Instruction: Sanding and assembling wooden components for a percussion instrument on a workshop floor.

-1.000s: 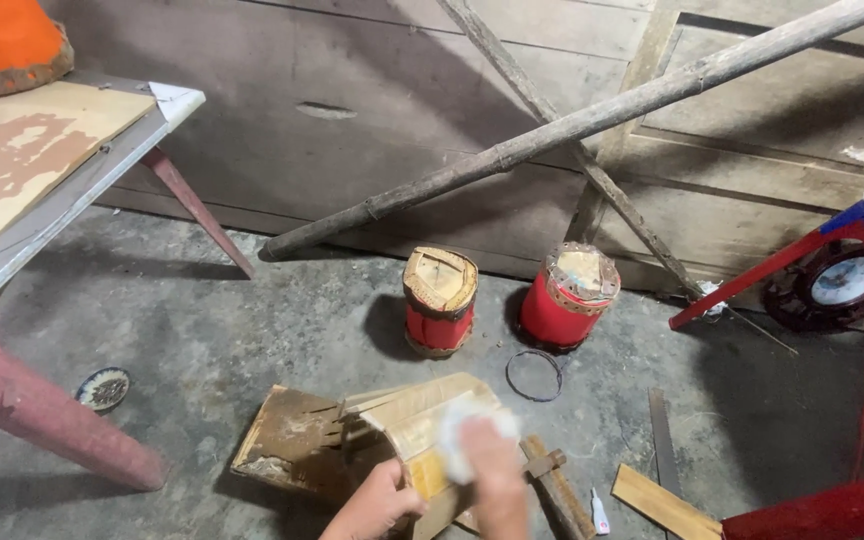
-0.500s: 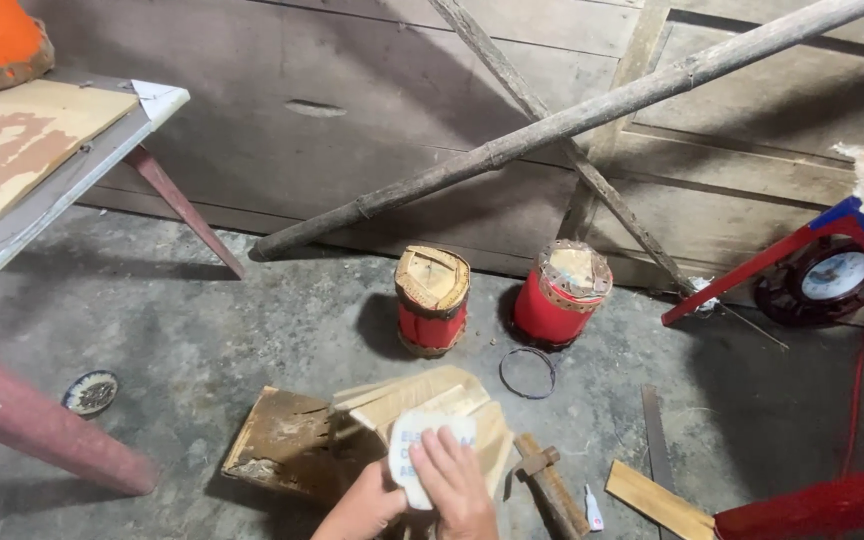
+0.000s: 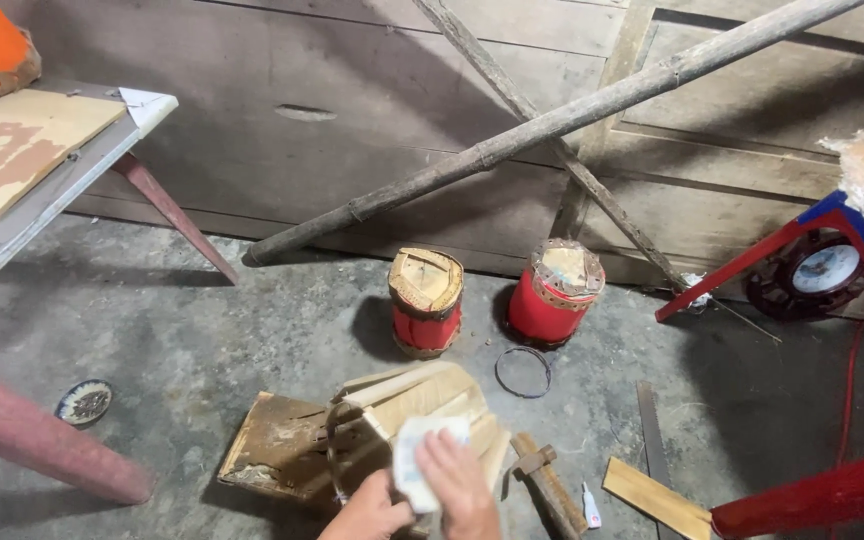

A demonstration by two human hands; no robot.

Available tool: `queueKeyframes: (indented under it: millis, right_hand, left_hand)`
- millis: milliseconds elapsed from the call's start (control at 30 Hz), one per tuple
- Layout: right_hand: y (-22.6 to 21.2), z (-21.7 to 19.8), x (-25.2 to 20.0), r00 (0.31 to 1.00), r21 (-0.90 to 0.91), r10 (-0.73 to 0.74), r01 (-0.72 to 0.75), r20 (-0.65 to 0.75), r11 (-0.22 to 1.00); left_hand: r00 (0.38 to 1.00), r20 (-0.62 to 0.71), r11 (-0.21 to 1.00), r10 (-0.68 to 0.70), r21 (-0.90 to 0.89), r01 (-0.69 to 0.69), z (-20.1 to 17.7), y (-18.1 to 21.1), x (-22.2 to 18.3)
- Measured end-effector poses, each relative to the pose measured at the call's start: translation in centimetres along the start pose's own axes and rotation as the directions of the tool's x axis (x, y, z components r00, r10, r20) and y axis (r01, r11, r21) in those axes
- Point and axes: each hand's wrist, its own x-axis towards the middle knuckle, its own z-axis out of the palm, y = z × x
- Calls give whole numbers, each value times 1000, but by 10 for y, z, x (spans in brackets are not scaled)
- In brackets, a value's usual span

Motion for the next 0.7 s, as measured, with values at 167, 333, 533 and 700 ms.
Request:
queueKeyframes:
  millis: [167,333,533,700]
  right_hand:
    - [66,-13,-22,877,-51,480,-480,-3,876]
    - [45,4,-27,808,39,588,-587,-35,808]
    - [9,9,-23,844,174,531,-535,72,827]
    - [6,17,-29,950,134,310,-302,-48,944]
  left_hand:
    - [991,7,973,-134,189,131,8,8,-2]
    - [993,32,959,-112,267,99,14,2,3]
    - [1000,20,918,-19,397,9,11,-4,-1]
    - [997,48,895,-55,445,28,9,-10,-1]
